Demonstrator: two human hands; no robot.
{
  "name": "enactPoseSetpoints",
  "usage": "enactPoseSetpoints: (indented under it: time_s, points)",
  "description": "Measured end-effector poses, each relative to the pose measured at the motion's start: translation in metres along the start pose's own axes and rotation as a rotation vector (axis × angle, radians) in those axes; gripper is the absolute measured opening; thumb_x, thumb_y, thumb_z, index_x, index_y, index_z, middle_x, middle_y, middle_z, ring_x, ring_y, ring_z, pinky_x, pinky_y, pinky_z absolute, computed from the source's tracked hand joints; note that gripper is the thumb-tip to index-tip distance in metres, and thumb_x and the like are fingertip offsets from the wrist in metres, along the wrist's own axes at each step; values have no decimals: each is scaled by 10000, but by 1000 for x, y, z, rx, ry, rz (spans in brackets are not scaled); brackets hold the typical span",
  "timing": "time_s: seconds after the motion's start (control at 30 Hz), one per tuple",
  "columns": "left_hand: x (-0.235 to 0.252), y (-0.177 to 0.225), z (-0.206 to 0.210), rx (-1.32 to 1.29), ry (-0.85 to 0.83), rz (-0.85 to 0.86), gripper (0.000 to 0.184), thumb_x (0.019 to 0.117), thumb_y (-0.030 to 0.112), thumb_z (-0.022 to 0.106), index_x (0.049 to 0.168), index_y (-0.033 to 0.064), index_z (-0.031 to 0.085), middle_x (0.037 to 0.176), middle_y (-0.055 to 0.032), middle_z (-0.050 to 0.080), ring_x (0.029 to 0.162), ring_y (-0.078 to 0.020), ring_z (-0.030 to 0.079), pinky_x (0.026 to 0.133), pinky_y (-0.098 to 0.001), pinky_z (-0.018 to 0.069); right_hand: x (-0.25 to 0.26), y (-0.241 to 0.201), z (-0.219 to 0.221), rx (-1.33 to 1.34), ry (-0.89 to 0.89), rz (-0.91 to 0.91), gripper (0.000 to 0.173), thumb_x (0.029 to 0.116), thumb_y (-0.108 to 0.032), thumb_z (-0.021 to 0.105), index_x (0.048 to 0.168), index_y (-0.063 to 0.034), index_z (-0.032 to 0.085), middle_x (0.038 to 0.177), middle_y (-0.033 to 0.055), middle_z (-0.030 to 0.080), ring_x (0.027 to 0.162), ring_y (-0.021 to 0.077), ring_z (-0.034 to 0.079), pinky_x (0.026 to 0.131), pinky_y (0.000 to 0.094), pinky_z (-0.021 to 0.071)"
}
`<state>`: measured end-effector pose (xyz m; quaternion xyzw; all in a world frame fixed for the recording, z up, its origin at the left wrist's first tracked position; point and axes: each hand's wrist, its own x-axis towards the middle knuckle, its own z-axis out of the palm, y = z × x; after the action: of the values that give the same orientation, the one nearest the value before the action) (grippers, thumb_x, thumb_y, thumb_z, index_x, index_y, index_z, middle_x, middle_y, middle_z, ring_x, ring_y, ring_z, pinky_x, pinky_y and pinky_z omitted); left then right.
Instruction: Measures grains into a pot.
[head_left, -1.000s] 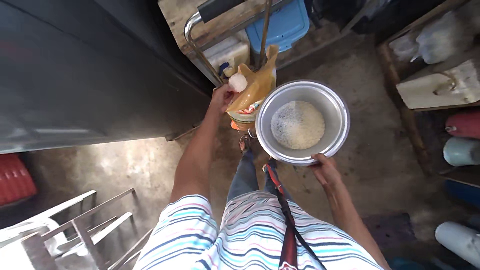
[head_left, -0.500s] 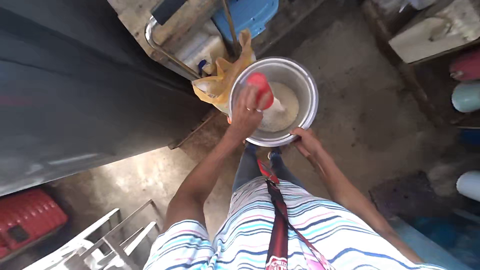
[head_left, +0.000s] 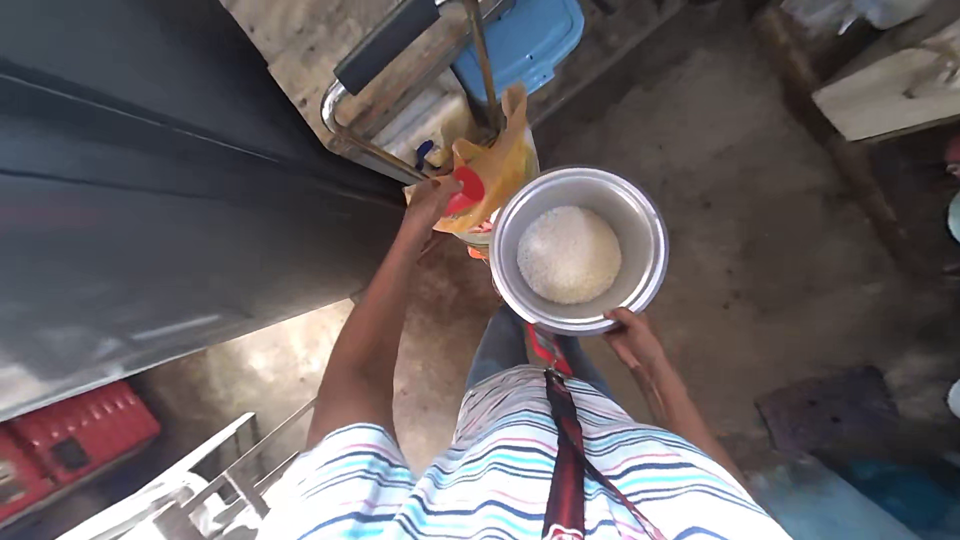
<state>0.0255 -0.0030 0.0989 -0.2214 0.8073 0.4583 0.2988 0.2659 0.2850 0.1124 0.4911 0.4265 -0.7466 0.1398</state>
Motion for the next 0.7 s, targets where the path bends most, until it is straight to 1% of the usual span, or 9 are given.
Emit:
enactPoseSetpoints:
  time_s: [0.1, 0.17, 0.27, 0.33, 0.4, 0.47, 0.53, 0.6, 0.7]
  points:
    - [56, -3, 16, 96, -192, -176, 583, 1025, 497, 492, 1408, 62, 552, 1372, -224, 577, 1226, -359, 587, 986, -573, 500, 1, 3, -2, 18, 49, 4, 307, 960, 26, 454, 1264, -15, 436, 956, 67, 650, 797, 132, 693, 694, 311, 619]
    - [83, -1, 30, 140, -206, -212, 613, 1023, 512, 516, 1438, 61, 531, 1410, -252, 546, 1266, -407, 563, 1000, -627, 485, 3, 5, -4, 32, 78, 14, 315, 960, 30, 450, 1270, -24, 426, 953, 60, 650, 793, 127, 696, 687, 304, 619]
    - [96, 0, 56, 524, -71, -151, 603, 1035, 477, 522, 1341, -38, 584, 1393, -301, 551, 1313, -435, 529, 1045, -634, 436, 4, 8, -7, 56, 133, 25, 296, 964, 31, 443, 1255, -28, 437, 947, 54, 657, 788, 123, 696, 678, 307, 617]
    - [108, -13, 71, 896, 52, -149, 664, 1007, 434, 578, 1409, -90, 505, 1533, -404, 319, 1419, -565, 333, 1071, -713, 358, 3, 9, -9, 77, 155, 20, 313, 965, 33, 431, 1273, -26, 433, 970, 54, 652, 812, 125, 692, 701, 315, 615]
    - [125, -24, 81, 1023, 182, -165, 677, 955, 418, 651, 1374, -99, 527, 1545, -438, 243, 1393, -601, 339, 1013, -710, 421, 4, 12, -13, 108, 180, 15, 306, 958, 36, 426, 1256, -30, 443, 964, 53, 661, 809, 119, 697, 703, 313, 620]
    - [138, -20, 93, 947, 248, -241, 623, 981, 335, 625, 1395, -112, 490, 1537, -412, 279, 1347, -554, 437, 1001, -637, 481, 5, 15, -18, 143, 206, 22, 325, 949, 44, 430, 1265, -34, 442, 982, 57, 655, 825, 120, 693, 717, 313, 617]
    - [141, -16, 104, 696, 286, -296, 619, 1033, 265, 538, 1495, -102, 353, 1542, -362, 340, 1377, -496, 447, 1079, -583, 445, 5, 19, -24, 168, 228, 13, 321, 937, 49, 433, 1246, -35, 452, 976, 55, 663, 823, 117, 698, 717, 307, 617]
    - [138, -19, 120, 567, 306, -286, 544, 1057, 316, 477, 1469, -38, 463, 1490, -309, 472, 1376, -452, 475, 1104, -587, 408, 5, 20, -30, 181, 233, -6, 315, 936, 51, 425, 1237, -35, 454, 966, 51, 675, 827, 120, 708, 726, 312, 625]
    - [139, -21, 142, 692, 192, -183, 459, 1050, 336, 469, 1298, -10, 642, 1356, -268, 609, 1290, -424, 568, 1050, -608, 449, 6, 15, -32, 171, 250, -24, 305, 931, 46, 428, 1224, -33, 458, 944, 43, 684, 803, 118, 713, 704, 308, 629]
